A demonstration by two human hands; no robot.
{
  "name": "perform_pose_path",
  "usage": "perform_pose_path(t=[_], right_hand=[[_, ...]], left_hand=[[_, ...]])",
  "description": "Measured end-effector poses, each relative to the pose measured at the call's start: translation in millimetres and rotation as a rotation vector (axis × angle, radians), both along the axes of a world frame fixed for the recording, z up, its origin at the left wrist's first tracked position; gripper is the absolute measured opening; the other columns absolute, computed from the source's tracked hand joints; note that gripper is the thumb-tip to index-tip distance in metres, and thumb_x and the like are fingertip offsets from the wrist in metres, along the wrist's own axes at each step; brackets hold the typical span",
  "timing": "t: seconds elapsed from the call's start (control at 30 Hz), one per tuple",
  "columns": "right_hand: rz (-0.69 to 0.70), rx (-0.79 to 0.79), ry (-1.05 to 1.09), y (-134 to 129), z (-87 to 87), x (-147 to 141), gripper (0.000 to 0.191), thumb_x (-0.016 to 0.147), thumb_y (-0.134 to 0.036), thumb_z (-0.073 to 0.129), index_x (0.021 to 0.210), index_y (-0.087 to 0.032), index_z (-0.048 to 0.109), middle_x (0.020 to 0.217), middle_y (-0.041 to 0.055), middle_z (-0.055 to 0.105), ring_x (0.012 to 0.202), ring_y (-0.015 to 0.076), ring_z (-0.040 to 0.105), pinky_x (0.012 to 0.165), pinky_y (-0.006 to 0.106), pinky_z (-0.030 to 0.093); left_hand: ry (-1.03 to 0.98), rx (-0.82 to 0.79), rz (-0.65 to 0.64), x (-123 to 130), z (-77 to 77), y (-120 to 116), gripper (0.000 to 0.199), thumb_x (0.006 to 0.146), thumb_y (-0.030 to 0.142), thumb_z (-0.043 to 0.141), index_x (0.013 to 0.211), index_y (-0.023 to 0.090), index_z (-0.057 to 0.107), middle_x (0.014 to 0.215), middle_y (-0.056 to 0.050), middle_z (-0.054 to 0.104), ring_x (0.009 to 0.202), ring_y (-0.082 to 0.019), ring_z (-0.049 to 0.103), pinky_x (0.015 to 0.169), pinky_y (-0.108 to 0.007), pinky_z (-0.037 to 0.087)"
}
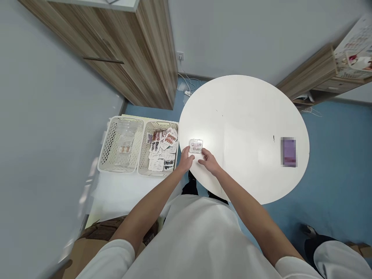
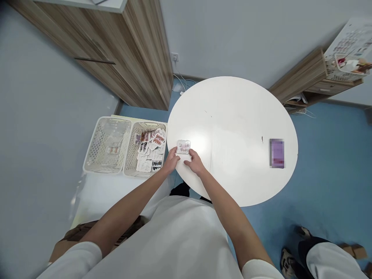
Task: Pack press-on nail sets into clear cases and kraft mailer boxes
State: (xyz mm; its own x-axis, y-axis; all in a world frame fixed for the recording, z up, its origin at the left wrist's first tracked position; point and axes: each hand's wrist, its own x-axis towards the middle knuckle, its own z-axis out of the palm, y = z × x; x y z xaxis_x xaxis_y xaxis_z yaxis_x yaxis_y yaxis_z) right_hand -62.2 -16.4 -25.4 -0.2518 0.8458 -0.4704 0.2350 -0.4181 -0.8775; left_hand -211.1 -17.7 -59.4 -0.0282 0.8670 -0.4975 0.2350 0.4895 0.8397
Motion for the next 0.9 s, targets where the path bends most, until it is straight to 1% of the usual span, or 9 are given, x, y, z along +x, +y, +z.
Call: perform_pose_path(t=[0.07,0.17,0.27,0.37,0.5,0.6,0.73,0.9], right_hand=[[-0.014,0.010,-0.027,-6.3,-1.0,12.2,0.061,0.066,-0.019,0.056,0.124,-0.028,0.040,0.134,0.0008,0.034,0.121,0.0186,0.037,0.102,0.036,0.030],[-0.027,0.036,-0.026,-21.1,-1.1,38.5,0.061,0.066,-0.018,0.056,0.124,-0.029,0.040,0.135,0.0004,0.032,0.121,0.0181,0.036,0.102,0.035,0.030],[-0.065,0.029,-0.030,-41.6,0.0,73.1,0.060,0.067,-0.019,0.057,0.124,-0.029,0.041,0.135,0.0009,0.032,0.122,0.0187,0.036,0.103,0.035,0.030],[-0.088,0.012,-0.052,-63.7,1.0,111.8,0.060,0.067,-0.020,0.057,0.124,-0.029,0.041,0.137,0.0016,0.030,0.122,0.0191,0.037,0.103,0.035,0.030],[-0.061,0.031,-0.095,-88.5,-0.1,161.2,0.060,0.069,-0.019,0.055,0.125,-0.028,0.039,0.137,0.0022,0.030,0.122,0.0189,0.037,0.103,0.036,0.031],[-0.029,0.054,-0.134,-100.8,-4.1,190.5,0.059,0.069,-0.018,0.054,0.125,-0.028,0.040,0.136,0.0031,0.031,0.121,0.0201,0.039,0.101,0.038,0.032],[0.008,0.070,-0.162,-110.3,-11.4,215.6,0.058,0.068,-0.018,0.054,0.125,-0.026,0.041,0.134,0.0044,0.033,0.119,0.0203,0.041,0.099,0.037,0.035],[0.094,0.091,-0.150,-117.8,-22.2,231.4,0.056,0.068,-0.017,0.053,0.123,-0.026,0.043,0.132,0.0037,0.036,0.117,0.0191,0.042,0.098,0.037,0.035]], left_hand=[[-0.014,0.026,-0.012,9.5,2.8,-3.1,0.059,0.070,0.019,0.044,0.128,0.020,0.034,0.136,-0.007,0.030,0.123,-0.025,0.033,0.101,-0.036,0.028],[-0.054,0.068,-0.049,30.1,7.4,-12.1,0.056,0.069,0.018,0.043,0.125,0.019,0.037,0.133,-0.007,0.034,0.122,-0.023,0.034,0.100,-0.035,0.029],[-0.105,0.088,-0.079,56.2,11.1,-25.1,0.055,0.068,0.017,0.043,0.123,0.018,0.040,0.130,-0.008,0.037,0.120,-0.022,0.036,0.099,-0.034,0.031],[-0.135,0.074,-0.123,85.3,13.5,-38.5,0.052,0.067,0.015,0.043,0.120,0.017,0.044,0.128,-0.009,0.040,0.117,-0.022,0.039,0.097,-0.034,0.033],[-0.174,0.038,-0.205,123.7,14.5,-53.4,0.047,0.067,0.015,0.043,0.114,0.016,0.049,0.125,-0.009,0.045,0.115,-0.022,0.042,0.094,-0.034,0.035],[-0.168,0.015,-0.251,148.1,15.9,-62.7,0.046,0.068,0.014,0.043,0.112,0.016,0.051,0.122,-0.009,0.049,0.112,-0.021,0.045,0.093,-0.033,0.036],[-0.095,0.010,-0.278,171.7,20.6,-74.6,0.043,0.068,0.014,0.043,0.109,0.016,0.053,0.121,-0.008,0.050,0.110,-0.021,0.047,0.091,-0.032,0.037],[-0.018,0.025,-0.259,189.1,24.1,-91.8,0.040,0.069,0.012,0.041,0.105,0.017,0.057,0.113,-0.005,0.056,0.104,-0.021,0.051,0.088,-0.032,0.039]])
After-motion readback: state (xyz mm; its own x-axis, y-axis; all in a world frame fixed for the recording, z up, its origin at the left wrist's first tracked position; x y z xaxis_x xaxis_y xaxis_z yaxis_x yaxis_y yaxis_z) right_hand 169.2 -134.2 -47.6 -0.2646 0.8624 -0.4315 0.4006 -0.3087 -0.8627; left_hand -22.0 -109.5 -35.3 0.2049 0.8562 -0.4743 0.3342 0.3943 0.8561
